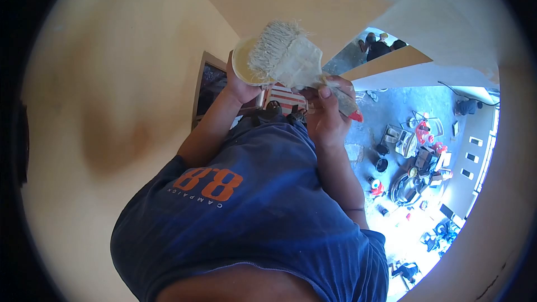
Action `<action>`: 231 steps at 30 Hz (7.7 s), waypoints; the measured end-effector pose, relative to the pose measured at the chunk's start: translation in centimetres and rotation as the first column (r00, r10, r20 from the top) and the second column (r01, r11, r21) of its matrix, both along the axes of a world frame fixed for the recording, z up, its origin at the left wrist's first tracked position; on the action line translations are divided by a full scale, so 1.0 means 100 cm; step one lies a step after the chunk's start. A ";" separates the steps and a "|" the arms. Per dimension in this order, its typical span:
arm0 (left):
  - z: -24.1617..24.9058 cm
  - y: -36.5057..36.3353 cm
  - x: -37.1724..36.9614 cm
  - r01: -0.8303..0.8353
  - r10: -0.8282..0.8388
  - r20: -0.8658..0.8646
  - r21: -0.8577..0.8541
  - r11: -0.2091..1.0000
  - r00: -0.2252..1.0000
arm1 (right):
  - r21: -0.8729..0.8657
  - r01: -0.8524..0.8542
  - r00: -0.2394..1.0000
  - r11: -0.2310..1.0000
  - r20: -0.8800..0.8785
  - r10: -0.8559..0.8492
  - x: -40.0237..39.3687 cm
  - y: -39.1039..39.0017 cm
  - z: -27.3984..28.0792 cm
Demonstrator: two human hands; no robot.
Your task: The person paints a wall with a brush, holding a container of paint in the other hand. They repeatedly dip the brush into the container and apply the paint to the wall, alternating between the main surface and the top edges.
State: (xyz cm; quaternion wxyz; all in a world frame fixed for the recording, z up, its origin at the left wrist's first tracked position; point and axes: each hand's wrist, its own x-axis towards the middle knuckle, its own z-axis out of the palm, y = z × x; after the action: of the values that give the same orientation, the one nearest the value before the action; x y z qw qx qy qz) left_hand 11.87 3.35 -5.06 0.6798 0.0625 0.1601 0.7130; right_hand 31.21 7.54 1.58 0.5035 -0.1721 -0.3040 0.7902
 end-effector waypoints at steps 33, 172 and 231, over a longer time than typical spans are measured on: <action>-0.001 0.003 0.006 0.085 -0.086 0.005 0.093 0.992 0.996 | 0.080 0.089 0.983 0.993 0.157 -0.100 0.009 0.001 0.009; 0.436 0.175 -0.243 -0.166 0.780 -0.520 0.785 0.597 0.348 | 0.785 0.366 0.920 0.500 -0.387 -0.065 -0.120 0.223 0.582; 0.429 0.200 -0.268 -0.008 0.696 -0.574 0.769 0.639 0.431 | 0.868 0.001 0.900 -0.497 -0.218 -0.378 -0.216 0.206 0.731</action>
State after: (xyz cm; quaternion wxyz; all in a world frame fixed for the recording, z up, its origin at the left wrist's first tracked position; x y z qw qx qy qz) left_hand -14.92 23.38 37.82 0.2580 0.5974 0.2096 0.7298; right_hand 9.60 28.17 74.67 0.5107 0.1930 -0.8377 0.0128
